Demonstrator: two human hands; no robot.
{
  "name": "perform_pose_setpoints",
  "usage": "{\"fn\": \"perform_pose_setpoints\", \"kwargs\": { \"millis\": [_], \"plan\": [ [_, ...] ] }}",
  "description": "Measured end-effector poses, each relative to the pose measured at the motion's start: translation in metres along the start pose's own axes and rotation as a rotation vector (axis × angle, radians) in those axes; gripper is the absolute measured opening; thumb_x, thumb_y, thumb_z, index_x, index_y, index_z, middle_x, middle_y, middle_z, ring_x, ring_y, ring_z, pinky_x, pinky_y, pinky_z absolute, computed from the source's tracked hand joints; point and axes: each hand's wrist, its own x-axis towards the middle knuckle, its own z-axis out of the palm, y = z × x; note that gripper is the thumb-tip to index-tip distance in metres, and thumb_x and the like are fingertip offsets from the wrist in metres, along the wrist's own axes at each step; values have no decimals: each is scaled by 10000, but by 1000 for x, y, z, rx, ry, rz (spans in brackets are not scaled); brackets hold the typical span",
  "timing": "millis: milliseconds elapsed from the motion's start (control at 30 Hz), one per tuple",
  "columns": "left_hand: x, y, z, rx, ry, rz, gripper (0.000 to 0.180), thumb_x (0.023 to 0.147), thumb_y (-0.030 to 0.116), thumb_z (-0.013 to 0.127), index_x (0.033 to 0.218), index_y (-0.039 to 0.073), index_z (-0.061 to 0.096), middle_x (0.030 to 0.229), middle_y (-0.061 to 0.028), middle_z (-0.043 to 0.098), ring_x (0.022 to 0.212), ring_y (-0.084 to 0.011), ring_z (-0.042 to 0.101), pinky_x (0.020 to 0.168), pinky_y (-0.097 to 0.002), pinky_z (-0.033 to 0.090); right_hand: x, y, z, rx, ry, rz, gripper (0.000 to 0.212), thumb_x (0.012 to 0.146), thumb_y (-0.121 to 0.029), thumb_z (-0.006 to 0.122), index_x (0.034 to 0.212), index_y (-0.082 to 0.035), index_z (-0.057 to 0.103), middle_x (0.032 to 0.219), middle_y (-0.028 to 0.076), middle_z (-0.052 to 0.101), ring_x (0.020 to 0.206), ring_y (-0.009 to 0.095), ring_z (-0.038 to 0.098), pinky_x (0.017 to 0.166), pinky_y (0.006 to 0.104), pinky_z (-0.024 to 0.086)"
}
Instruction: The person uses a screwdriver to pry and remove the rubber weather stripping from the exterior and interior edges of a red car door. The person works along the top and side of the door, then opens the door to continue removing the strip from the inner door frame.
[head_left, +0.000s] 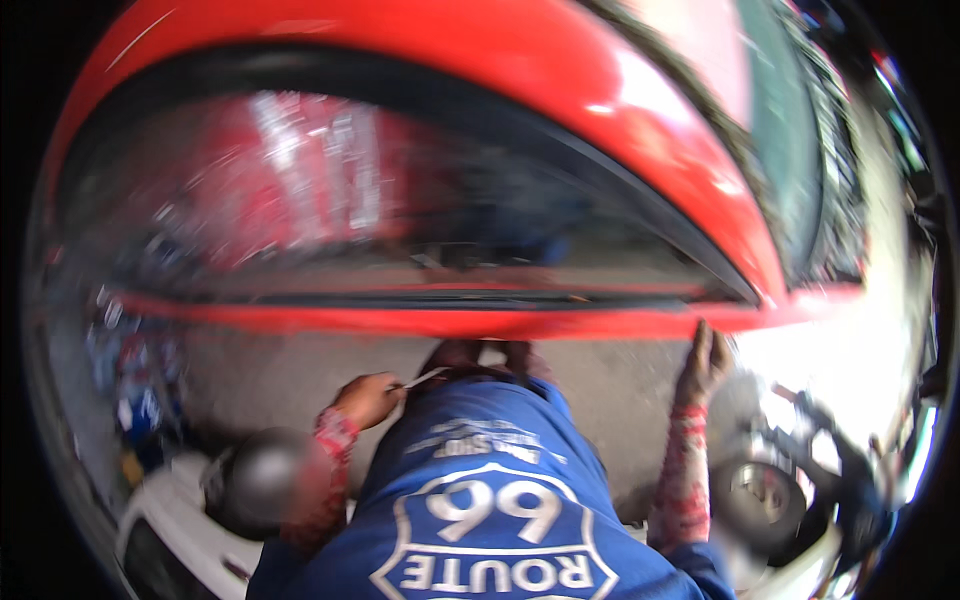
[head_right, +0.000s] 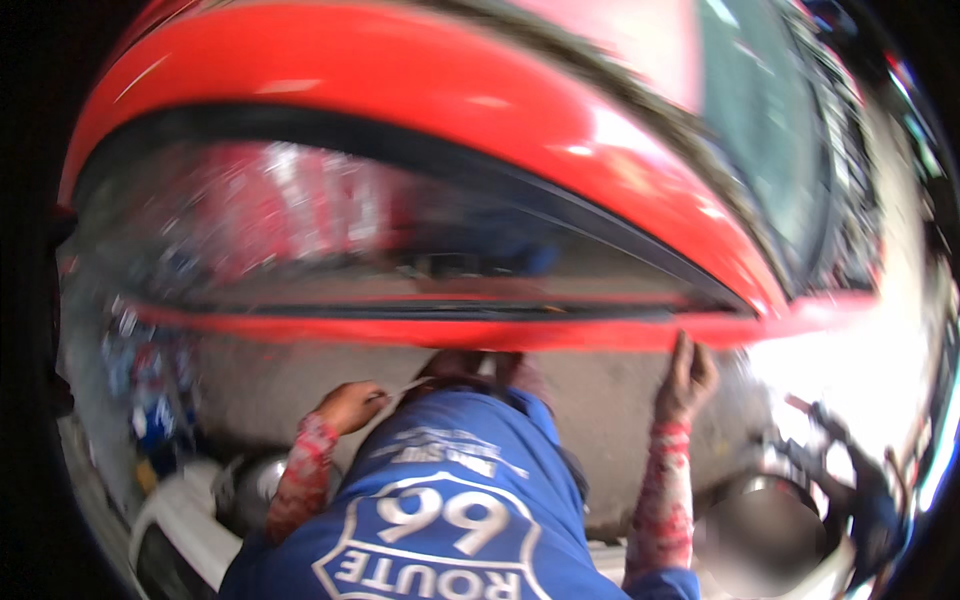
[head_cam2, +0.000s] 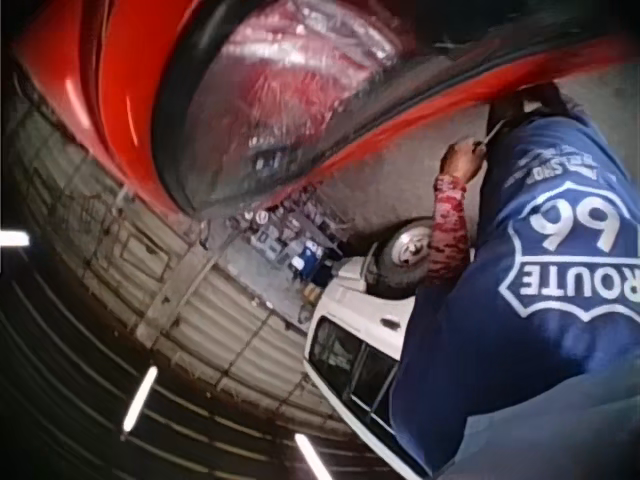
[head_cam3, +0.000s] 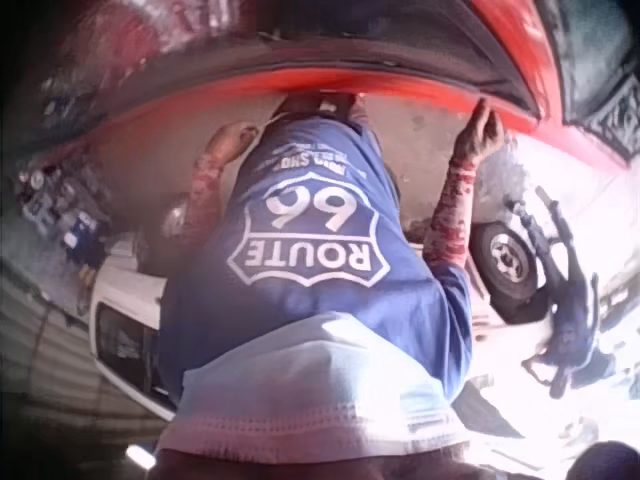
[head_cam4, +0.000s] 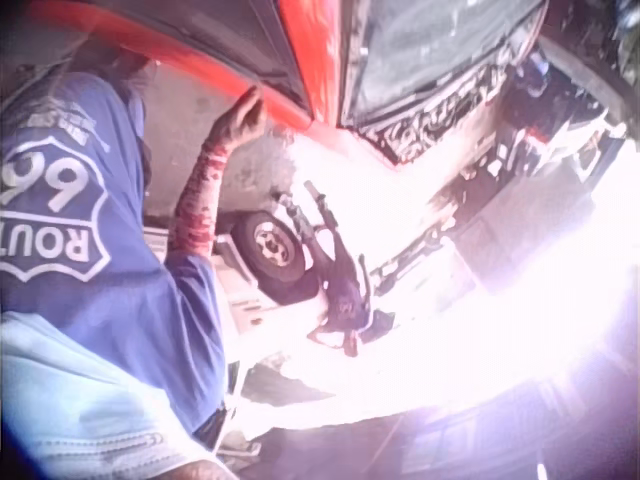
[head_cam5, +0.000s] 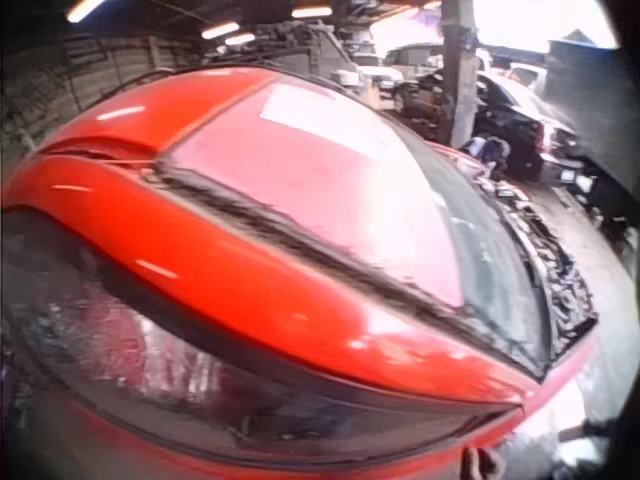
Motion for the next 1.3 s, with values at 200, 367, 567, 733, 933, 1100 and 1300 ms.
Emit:
{"fn": "perform_pose_setpoints", "kwargs": {
  "millis": [200,367,567,733,933,1100,1300],
  "plan": [
    [-6,-80,87,-274,18,-188,411,978,450,566,1051,83,736,943,-189,745,842,-332,728,767,-453,574,-3,57,25,-132,-331,-5,175,1033,-111,644,1001,58,681,1007,68,720,911,142,642,888,305,534],
    [1,-158,167,-725,-34,-314,538,1008,511,517,884,19,698,692,-149,670,527,-234,638,502,-423,525,12,95,16,-202,-356,-64,204,1020,-163,680,1027,37,714,1016,58,744,893,153,646,889,319,527],
    [-18,-275,284,-804,-80,-422,622,1032,525,506,798,-27,672,664,-140,651,531,-263,623,550,-415,544,-33,53,81,-405,-406,-175,447,987,-171,733,675,-80,426,673,-58,395,623,87,333,544,311,278],
    [-47,-374,330,-1053,-3,-477,549,1031,462,519,869,-45,649,720,-138,656,559,-243,617,525,-410,514,-184,-10,209,-361,-770,-63,325,982,-244,715,741,-87,566,645,-18,534,593,81,466,540,296,370],
    [-104,-472,393,-1388,247,-590,457,1042,424,527,982,-20,619,749,-118,638,558,-239,619,477,-409,514,-359,-60,397,-563,-1079,-242,425,948,-428,712,821,-23,726,685,107,703,644,192,676,618,391,507],
    [-142,-501,489,-1880,315,-831,370,1048,439,542,947,85,567,693,-62,556,497,-193,501,433,-386,434,-451,-95,531,-400,-1096,-71,462,972,-478,693,844,-35,716,672,72,672,497,125,567,439,284,410],
    [-134,-475,557,-2213,311,-987,342,1051,454,521,924,138,557,675,-37,524,487,-178,465,447,-367,414,-504,-114,645,-126,-1043,319,485,967,-535,671,878,-58,672,693,60,654,440,127,500,358,289,326]
  ]
}}
